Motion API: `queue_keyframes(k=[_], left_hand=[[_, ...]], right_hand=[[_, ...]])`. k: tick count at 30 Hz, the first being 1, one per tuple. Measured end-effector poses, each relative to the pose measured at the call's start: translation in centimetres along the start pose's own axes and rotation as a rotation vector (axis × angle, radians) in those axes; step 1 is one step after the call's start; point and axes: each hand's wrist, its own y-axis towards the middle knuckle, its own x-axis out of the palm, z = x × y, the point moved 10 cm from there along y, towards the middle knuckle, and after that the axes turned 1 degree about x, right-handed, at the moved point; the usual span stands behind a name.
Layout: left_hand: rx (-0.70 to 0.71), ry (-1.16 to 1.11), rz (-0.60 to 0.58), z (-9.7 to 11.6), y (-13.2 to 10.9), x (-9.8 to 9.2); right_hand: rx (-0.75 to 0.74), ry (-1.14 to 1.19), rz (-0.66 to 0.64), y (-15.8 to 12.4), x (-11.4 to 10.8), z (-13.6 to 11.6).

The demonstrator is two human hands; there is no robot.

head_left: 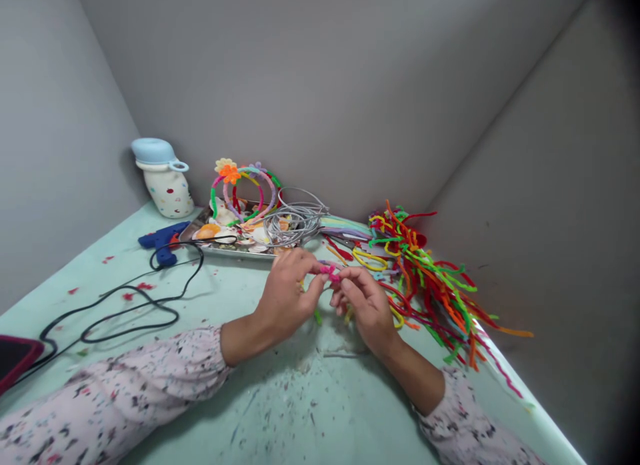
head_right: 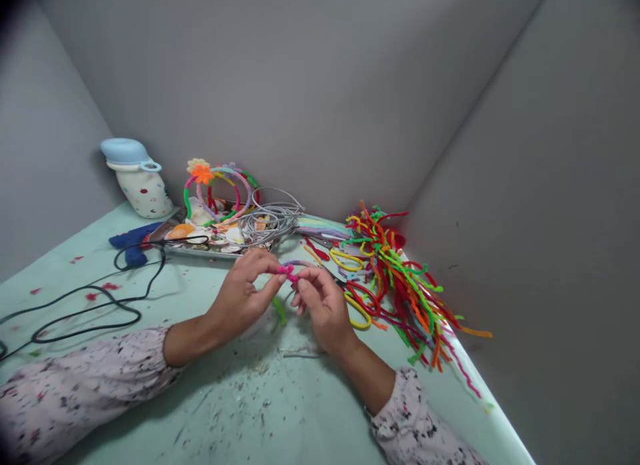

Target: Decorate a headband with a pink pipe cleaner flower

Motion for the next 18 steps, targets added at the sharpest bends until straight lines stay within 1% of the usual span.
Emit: queue_keyframes(k=[4,13,16,18], left_hand=[[-0.09,-0.102,-0.054,-1.2,-0.1,1.0],[-0.219,-0.318,-0.208,-2.9,-1.1,3.8],[-0.24,-0.34,-0.227,-3.2,-1.3,4.2],[-0.22,-0.301,-0.213,-3.1,-1.3,4.1]], right_hand=[[-0.001,-0.067,0.064,0.1,-0.5,0.0],[0.011,-0.151,0.061,-0.2,-0.7,1.4],[0.038,-0.133,0.048,-0.2,-0.6,1.8],[0.073,-0.079,0.038,0.0,-0.5,2.1]])
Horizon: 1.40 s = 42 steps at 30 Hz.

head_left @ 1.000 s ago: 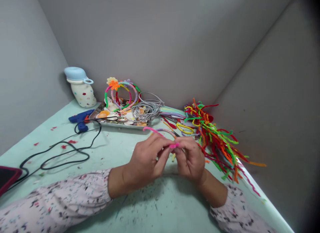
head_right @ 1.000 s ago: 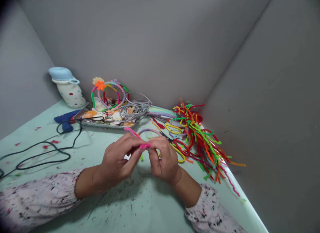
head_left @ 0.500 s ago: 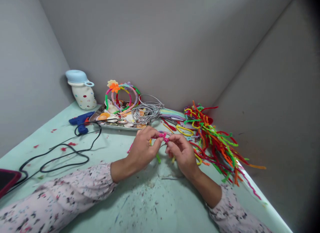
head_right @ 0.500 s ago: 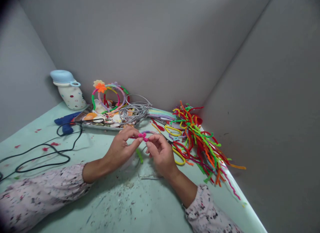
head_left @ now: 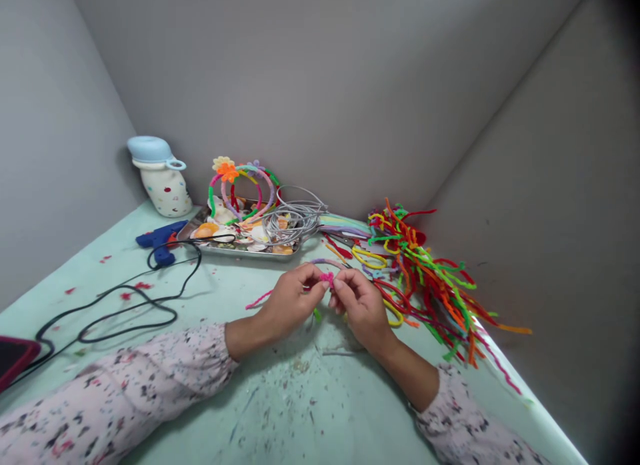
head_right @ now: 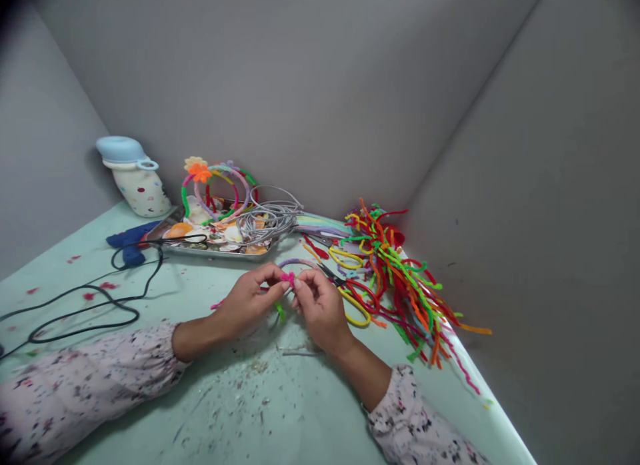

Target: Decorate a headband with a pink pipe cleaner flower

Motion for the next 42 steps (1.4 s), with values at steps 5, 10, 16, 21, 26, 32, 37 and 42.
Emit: queue_keyframes(k=[5,10,16,21,26,32,37,42], left_hand=[[0.063,0.093,0.07,0.7,-0.2,-0.7],[0.102,0.134,0.082,1.0,-0.3,-0.8],[0.078,0.135,0.039,1.0,-0.2,-0.6],[0.062,0.135,0.016,0.8,-0.1,-0.4],[-0.008,0.069,-0.048,-0.1,0.1,0.1],[-0.181,-0.275,-0.191,-1.8,0.5,1.8],[-0.108,-0.093,-0.026,-0.4,0.3,0.0],[0.097,0.204,0.082,2.2,-0.3,-1.1]], right_hand=[[0.119,0.202,-0.097,0.3,1.0,0.5],[0.086,0.084,-0.071,0.3,0.9,0.1],[-0.106,-0.168,-0.042,0.2,0.3,-1.5],[-0.451,-0.517,-0.052,-0.4,0.7,-5.4],[-0.772,-0.749,-0.17,-1.6,1.8,-6.5],[-1.069,-0.918,-0.256,-3.6,2.1,-6.4],[-0.651,-0.605,-0.077,-1.1,0.1,-6.6],[-0.041,-0.237,-0.157,0.5,0.2,-2.3]])
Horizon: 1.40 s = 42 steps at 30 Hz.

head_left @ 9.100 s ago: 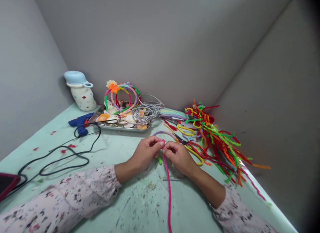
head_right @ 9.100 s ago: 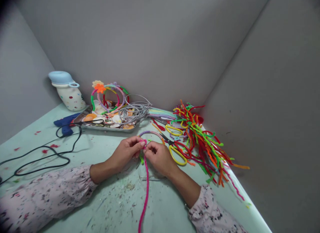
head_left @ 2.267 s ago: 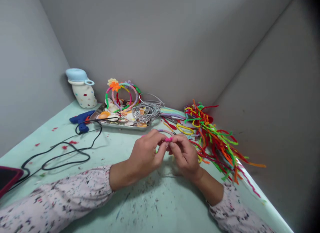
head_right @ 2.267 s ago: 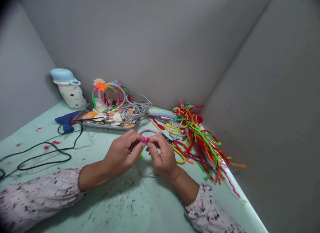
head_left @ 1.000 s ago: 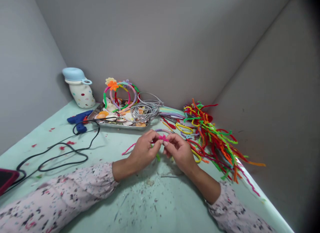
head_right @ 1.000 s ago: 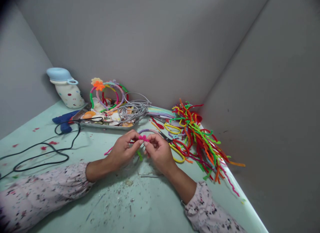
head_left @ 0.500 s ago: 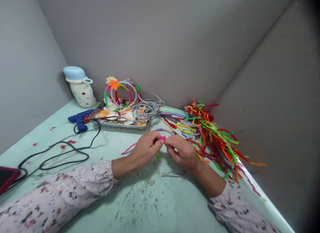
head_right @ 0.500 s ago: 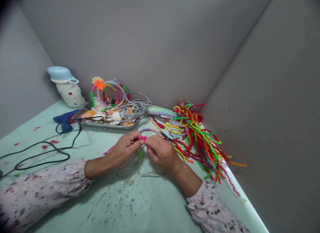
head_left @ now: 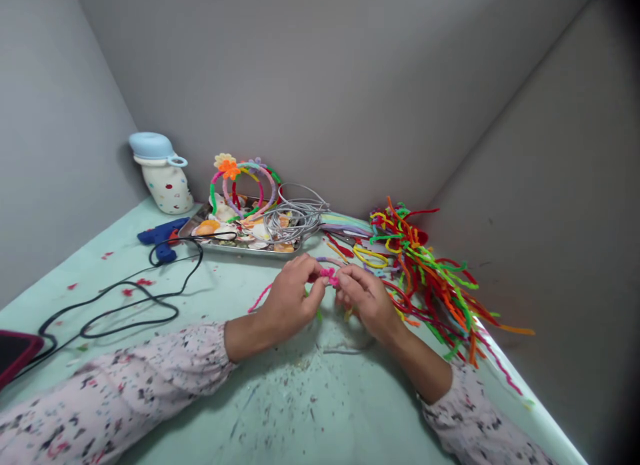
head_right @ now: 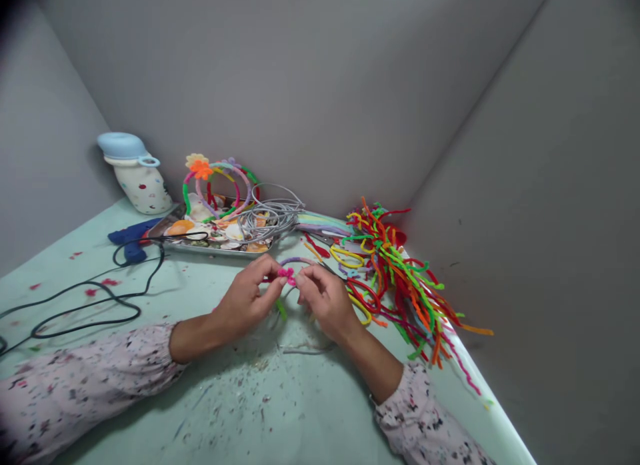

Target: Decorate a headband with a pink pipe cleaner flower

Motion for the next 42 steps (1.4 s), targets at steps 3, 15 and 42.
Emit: queue_keyframes(k=[3,15,42], left_hand=[[0.069,0.063,-0.009,0.5,-0.1,0.2],[-0.102,-0.118,-0.112,-1.8,0.2,1.3],[-0.228,-0.633,-0.22,-2.4,0.0,3.3]], right_hand=[[0.114,0.103,-0.037,0.1,0.4,0.5],[-0.118,-0.265,0.018,0.5,-0.3,-1.0],[0.311,0.508,-0.161,0.3,1.6,2.8]])
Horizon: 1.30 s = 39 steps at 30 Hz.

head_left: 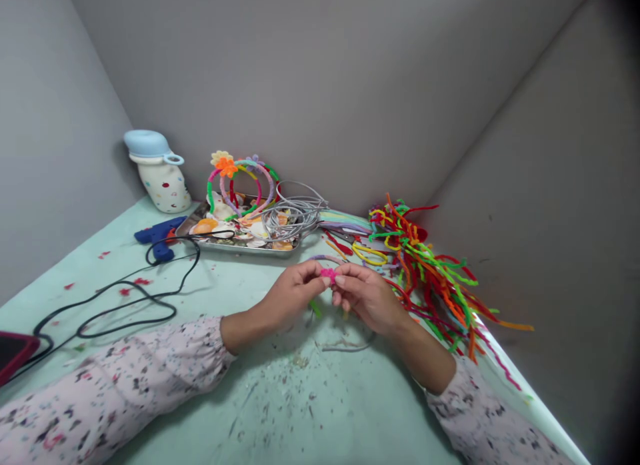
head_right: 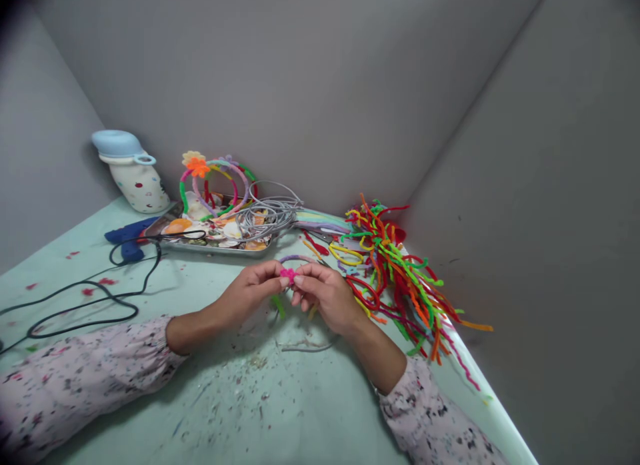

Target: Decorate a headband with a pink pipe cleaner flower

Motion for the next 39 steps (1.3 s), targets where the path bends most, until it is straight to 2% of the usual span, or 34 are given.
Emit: queue_keyframes(k=[5,10,14,19,26,39], left_hand=[[-0.032,0.051,0.062,-0.8,0.0,-0.7],[-0.024,0.084,0.045,-1.2,0.0,-0.5],[-0.033,0.026,0.05,-1.2,0.1,-0.5],[-0.074,-0.095,0.055,-1.1,0.0,-0.3],[-0.101,-0.159,-0.044,-0.7,-0.1,0.7],[-0.166,-0.3,-0.119,-1.0,-0.2,1.9]], right_hand=[[-0.025,0.05,0.01,0.1,-0.2,-0.2],[-0.041,0.023,0.043,0.3,-0.7,0.0],[-0.035,-0.024,0.033,0.2,-0.6,0.2],[-0.106,-0.093,0.018,-0.2,-0.1,-0.9],[-0.123,-0.169,0.004,-0.1,-0.3,-1.1],[-0.134,-0.182,-0.021,-0.3,-0.1,-1.8]])
